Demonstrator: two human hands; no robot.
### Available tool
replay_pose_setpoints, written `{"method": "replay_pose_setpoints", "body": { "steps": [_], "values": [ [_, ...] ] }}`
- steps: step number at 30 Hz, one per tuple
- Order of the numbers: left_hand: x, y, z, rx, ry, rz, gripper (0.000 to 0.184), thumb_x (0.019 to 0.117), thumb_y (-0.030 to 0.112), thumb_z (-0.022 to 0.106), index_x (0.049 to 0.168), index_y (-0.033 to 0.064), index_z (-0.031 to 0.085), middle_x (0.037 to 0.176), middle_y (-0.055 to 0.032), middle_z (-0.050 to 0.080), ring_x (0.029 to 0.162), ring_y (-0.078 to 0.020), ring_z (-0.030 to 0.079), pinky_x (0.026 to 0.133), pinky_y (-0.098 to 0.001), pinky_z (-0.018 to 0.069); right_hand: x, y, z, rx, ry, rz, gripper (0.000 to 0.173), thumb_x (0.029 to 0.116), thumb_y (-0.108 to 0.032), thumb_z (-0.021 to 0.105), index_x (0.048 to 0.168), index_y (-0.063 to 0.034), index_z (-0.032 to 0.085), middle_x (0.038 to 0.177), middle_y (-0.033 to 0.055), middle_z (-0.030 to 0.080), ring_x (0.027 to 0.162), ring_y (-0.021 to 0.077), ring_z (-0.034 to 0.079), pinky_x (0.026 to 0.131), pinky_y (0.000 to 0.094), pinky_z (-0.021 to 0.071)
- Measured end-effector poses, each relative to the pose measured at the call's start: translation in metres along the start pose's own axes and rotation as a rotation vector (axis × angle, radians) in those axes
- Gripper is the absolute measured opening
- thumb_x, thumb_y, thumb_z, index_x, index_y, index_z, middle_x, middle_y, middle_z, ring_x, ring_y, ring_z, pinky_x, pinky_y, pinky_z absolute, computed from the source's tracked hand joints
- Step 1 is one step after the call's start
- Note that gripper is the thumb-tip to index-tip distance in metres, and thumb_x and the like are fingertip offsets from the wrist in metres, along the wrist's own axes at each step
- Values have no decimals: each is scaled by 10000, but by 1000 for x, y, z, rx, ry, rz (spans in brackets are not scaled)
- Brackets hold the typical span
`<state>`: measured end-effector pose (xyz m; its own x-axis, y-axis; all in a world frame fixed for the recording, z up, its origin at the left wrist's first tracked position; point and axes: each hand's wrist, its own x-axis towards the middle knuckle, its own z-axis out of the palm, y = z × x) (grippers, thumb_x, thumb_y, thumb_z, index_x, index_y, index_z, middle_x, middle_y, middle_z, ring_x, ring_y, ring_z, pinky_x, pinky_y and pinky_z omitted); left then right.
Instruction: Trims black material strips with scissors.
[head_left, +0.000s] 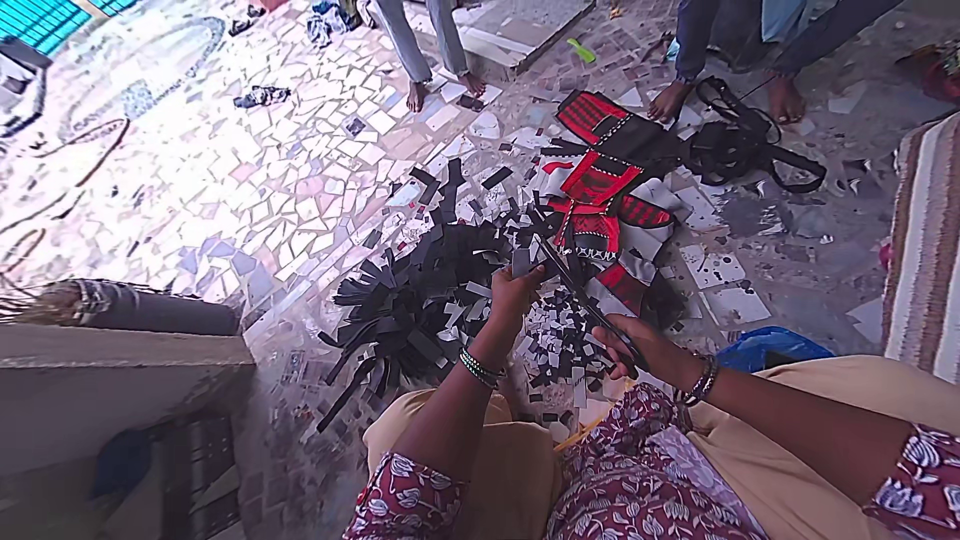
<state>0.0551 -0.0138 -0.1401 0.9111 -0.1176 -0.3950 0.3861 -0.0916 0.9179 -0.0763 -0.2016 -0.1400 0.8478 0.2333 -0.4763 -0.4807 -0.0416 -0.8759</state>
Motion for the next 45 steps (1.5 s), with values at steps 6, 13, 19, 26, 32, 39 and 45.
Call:
{"method": "replay_pose_setpoints", "body": {
  "steps": [6, 13, 19, 26, 32, 39, 45],
  "values": [
    [13, 10, -13, -56, 116, 21, 126, 982, 97, 690, 986, -20, 642, 653, -38, 606, 465, -55, 499, 455, -186, 433, -1, 4, -1, -83, -27, 12, 337, 1027, -406, 562, 1033, -74, 510, 694, -49, 492, 566, 72, 579, 631, 270, 586],
    [19, 19, -26, -78, 109, -74, 124, 979, 92, 675, 1003, -12, 611, 685, -40, 611, 494, -63, 511, 472, -195, 429, 2, 14, -4, -182, -67, -20, 482, 945, -575, 603, 1018, -108, 506, 721, -65, 508, 590, 57, 584, 637, 261, 576],
    [12, 18, -21, -89, 33, -123, 98, 988, 78, 650, 989, -11, 610, 682, -32, 610, 502, -54, 535, 468, -183, 441, 3, 13, -2, -183, -41, -28, 466, 948, -544, 606, 1035, -97, 508, 735, -62, 515, 604, 58, 596, 629, 256, 578],
    [5, 16, -6, -89, -6, -173, 84, 975, 53, 653, 963, -14, 605, 679, -33, 624, 499, -50, 550, 464, -177, 447, 2, 11, -1, -185, -34, -37, 464, 958, -534, 592, 1053, -88, 510, 740, -61, 521, 614, 59, 604, 650, 267, 589],
    [5, 15, -3, -104, -48, -186, 87, 973, 45, 651, 979, -16, 589, 671, -32, 618, 499, -50, 557, 456, -171, 442, 1, 10, -1, -161, -28, -42, 443, 966, -521, 577, 1065, -93, 520, 727, -71, 519, 607, 51, 601, 641, 257, 589],
    [6, 15, -4, -102, -46, -195, 82, 983, 56, 638, 990, -15, 596, 673, -32, 624, 501, -50, 562, 463, -171, 451, -2, 6, 3, -120, -18, -19, 382, 993, -475, 559, 1009, -95, 520, 670, -63, 507, 556, 72, 590, 605, 275, 595],
    [6, 16, -6, -114, -47, -197, 91, 991, 73, 628, 1010, -8, 591, 678, -30, 628, 504, -49, 564, 461, -172, 449, -4, 2, 8, -116, 3, -2, 310, 1022, -385, 550, 1007, -77, 520, 661, -50, 499, 539, 77, 581, 598, 281, 597]
  ]
}}
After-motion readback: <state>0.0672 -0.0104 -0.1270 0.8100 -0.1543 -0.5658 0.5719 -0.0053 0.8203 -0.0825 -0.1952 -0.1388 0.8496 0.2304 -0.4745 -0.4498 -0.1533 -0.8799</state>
